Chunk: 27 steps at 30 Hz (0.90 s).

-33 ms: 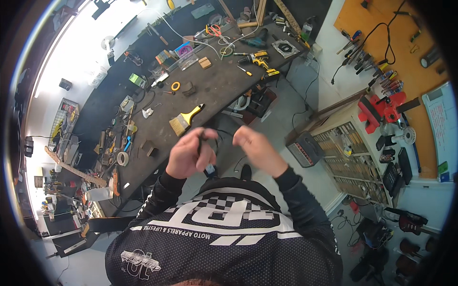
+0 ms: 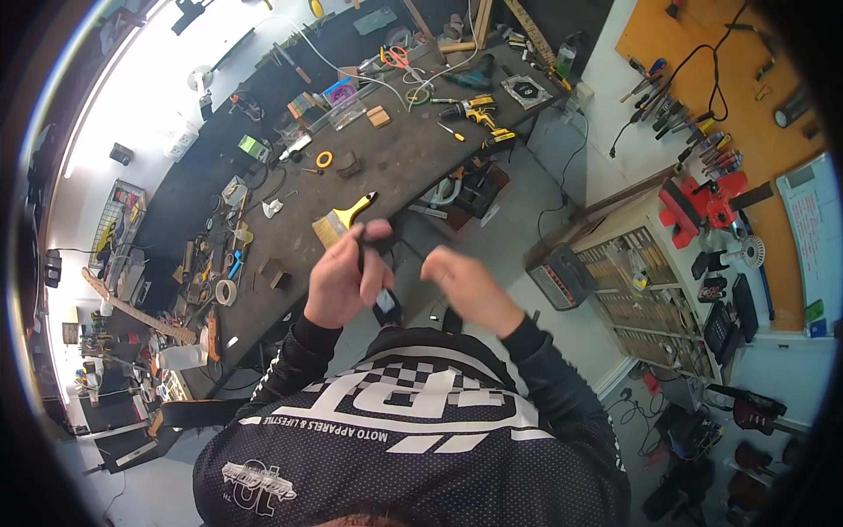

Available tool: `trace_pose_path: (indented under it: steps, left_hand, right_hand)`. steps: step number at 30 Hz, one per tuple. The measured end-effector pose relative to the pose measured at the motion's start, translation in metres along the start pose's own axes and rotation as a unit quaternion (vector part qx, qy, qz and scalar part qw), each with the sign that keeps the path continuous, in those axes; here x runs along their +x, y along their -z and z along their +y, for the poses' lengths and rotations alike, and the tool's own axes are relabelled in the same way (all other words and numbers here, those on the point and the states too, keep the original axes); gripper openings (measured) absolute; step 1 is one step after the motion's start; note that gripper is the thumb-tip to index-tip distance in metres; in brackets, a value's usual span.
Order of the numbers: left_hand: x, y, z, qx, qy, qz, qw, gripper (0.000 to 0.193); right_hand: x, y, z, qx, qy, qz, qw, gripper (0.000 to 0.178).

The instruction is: The person handles a power adapter and cable, picks up a red power tool to adjust it, and moves a wooden board to the workbench.

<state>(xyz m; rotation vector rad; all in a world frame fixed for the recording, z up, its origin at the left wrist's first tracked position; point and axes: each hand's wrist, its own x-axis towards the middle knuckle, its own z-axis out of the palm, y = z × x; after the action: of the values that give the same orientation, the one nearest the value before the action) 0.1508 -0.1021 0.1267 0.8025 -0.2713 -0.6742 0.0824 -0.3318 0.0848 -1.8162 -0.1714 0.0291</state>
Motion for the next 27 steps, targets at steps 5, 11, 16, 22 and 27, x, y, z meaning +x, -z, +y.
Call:
trace_pose_path:
  steps: [5,11,16,22,27]
  left_hand:
    - [0.002,-0.003,-0.006,0.308,-0.010,0.039,0.950,0.047]
    - [-0.002,0.003,0.010,0.336,0.150,-0.148,0.918,0.025]
    - [0.021,0.029,0.052,0.323,0.305,-0.275,0.853,0.038]
    - [0.049,0.047,0.044,-0.046,0.039,-0.153,0.986,0.054]
    - [0.064,0.040,0.047,0.230,0.072,-0.153,0.958,0.052]
  right_hand:
    - [-0.025,-0.029,-0.039,-0.170,0.007,-0.191,0.967,0.025]
    - [0.009,0.020,-0.053,-0.089,0.051,-0.082,0.991,0.023]
    - [0.004,-0.003,-0.059,-0.016,-0.132,-0.075,0.988,0.025]
    - [0.001,-0.053,-0.031,-0.025,-0.059,0.093,0.994,0.026]
    - [-0.004,-0.087,-0.087,-0.194,-0.118,-0.005,0.974,0.026]
